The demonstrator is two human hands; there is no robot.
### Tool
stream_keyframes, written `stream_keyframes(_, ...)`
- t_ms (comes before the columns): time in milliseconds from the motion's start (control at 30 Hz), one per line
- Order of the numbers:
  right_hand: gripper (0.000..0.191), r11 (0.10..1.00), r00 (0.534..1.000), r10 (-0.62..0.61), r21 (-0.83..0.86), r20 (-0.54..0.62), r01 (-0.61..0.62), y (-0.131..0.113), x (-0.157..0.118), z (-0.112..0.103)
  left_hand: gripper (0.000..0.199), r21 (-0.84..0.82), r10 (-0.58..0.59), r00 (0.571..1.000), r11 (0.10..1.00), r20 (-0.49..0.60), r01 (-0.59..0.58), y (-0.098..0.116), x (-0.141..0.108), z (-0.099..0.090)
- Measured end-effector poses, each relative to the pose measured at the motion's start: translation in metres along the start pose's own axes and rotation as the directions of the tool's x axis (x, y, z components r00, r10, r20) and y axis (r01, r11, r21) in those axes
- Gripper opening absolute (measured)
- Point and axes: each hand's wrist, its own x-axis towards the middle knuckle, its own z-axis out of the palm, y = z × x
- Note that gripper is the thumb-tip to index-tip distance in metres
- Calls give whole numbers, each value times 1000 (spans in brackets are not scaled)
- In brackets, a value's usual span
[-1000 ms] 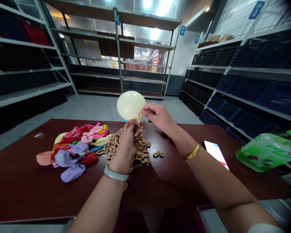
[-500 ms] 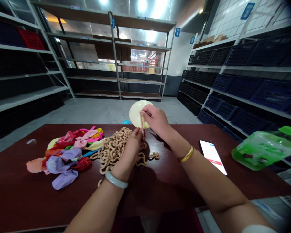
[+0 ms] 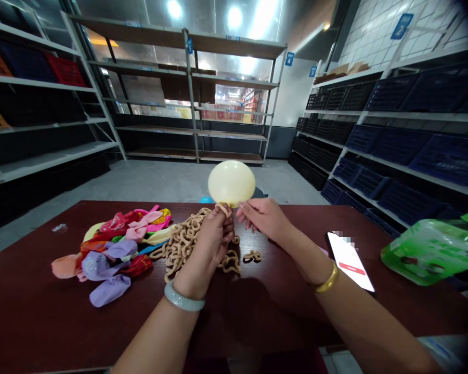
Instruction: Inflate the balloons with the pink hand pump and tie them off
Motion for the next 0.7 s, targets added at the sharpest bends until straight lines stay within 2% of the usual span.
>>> stream_keyframes(67,33,993,999,52,109,2,-52,15,-3,5,27,-30,-47,997,998,62,49,6,-8,8)
stream_keyframes(100,28,975,998,56,217,2,-55,19,-3,10,26,-52,-86,992,995,95,91,8,-12,12)
stream_keyframes(133,25,930,997,81,360,-2,-75,22,-3,16,25,-75,-132,983,987,125,142,9,-15,14)
stream_keyframes(167,24,858,994,98,502,42,-106,23,-3,22,24,-97,-179,972,976,153,195,9,-17,16)
stream_keyframes(233,24,689,977,119,693,178,-210,22,-4,34,20,-135,-254,947,950,197,282,7,-18,17)
stream_keyframes(267,25,629,965,137,733,226,-261,22,-6,38,18,-156,-288,933,933,218,325,7,-18,16)
stream_keyframes(333,26,587,948,200,745,246,-317,26,-9,42,16,-204,-350,903,893,248,402,6,-17,13)
stream_keyframes(433,29,633,950,270,715,156,-298,36,-14,36,13,-252,-399,888,857,229,450,8,-13,7)
stream_keyframes(533,32,697,950,309,668,45,-258,44,-17,24,14,-219,-371,915,891,158,399,9,-10,2)
stream_keyframes(633,30,833,949,297,514,-106,-204,39,-19,16,20,-80,-234,972,968,40,236,3,-3,-3)
stream_keyframes(700,21,954,964,153,288,-216,-87,29,-23,16,24,93,-56,995,994,-82,63,-4,4,-7)
